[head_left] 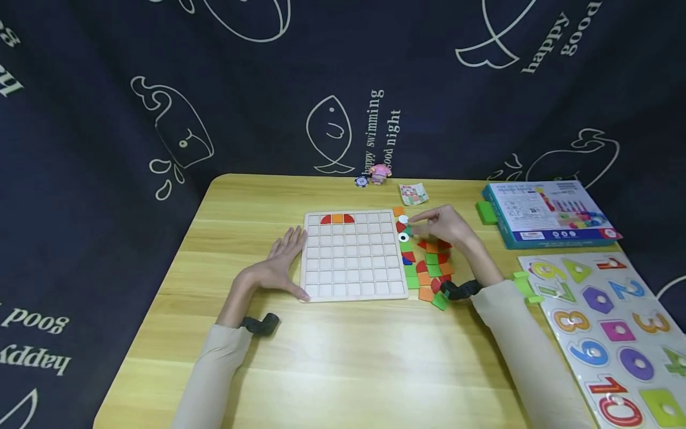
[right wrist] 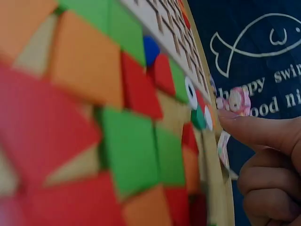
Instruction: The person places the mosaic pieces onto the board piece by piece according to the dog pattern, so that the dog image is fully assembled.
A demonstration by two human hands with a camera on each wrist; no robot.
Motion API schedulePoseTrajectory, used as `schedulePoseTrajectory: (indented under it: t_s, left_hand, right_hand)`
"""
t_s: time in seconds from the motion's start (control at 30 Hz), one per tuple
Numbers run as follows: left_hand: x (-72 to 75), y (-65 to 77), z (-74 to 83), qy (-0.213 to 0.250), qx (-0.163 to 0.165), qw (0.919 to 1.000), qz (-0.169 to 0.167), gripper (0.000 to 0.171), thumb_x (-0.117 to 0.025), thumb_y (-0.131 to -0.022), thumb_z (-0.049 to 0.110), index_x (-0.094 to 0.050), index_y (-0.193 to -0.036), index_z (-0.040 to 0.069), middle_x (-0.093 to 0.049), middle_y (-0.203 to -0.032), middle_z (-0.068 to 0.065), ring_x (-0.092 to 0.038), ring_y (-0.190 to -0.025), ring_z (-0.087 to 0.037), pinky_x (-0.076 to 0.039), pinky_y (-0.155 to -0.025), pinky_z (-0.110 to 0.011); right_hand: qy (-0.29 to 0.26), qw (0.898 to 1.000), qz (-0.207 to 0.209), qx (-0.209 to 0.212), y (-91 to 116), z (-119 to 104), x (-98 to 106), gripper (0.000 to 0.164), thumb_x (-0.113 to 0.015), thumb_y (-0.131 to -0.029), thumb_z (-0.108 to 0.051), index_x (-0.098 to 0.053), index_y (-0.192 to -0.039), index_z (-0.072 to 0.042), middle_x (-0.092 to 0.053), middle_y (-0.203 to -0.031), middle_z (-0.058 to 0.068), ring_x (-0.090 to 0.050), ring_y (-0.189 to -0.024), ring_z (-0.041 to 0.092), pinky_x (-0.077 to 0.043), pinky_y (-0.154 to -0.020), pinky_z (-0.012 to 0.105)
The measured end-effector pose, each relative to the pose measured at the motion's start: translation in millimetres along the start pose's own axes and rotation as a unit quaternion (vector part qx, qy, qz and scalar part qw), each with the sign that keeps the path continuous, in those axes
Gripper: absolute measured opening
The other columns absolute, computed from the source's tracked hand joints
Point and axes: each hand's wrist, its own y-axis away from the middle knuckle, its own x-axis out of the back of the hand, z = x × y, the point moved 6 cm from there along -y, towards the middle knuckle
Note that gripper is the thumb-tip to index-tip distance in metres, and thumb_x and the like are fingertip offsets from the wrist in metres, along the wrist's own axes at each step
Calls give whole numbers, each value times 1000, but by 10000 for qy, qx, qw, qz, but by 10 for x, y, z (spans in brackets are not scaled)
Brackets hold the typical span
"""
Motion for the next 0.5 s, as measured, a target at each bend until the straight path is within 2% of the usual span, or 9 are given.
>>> schedulePoseTrajectory:
  t_s: [0.2, 0.37, 0.5]
  left_hand:
    - [14, 28, -20, 16, 24, 10000, -25, 149, -86, -55, 59, 13, -154, 10, 24, -160, -13, 23, -148, -32, 10, -121, -55]
    - [12, 30, -37, -50, 87, 9999, -30, 149, -85, -54, 62, 14, -154, 12, 25, -160, -10, 24, -148, -29, 10, -122, -53]
    - [5, 12, -6, -51, 22, 10000, -39, 148, -85, -55, 62, 13, -154, 12, 25, -160, -11, 24, -148, -30, 10, -122, -54]
  right_hand:
    - [153, 9998, -12, -147, 170, 252, 119, 37, -80, -79, -27, -73, -111, -11, -35, -52, -7, -32, -53, 15, -25, -51, 28]
    - [15, 9998, -98, -181, 216, 294, 68, 38, -83, -75, -27, -74, -108, -8, -33, -51, -10, -29, -52, 12, -24, -52, 27]
    - [-8, 9996, 67, -270, 244, 337, 111, 37, -81, -76, -29, -74, -107, -9, -34, -53, -10, -31, -53, 13, -25, -54, 27]
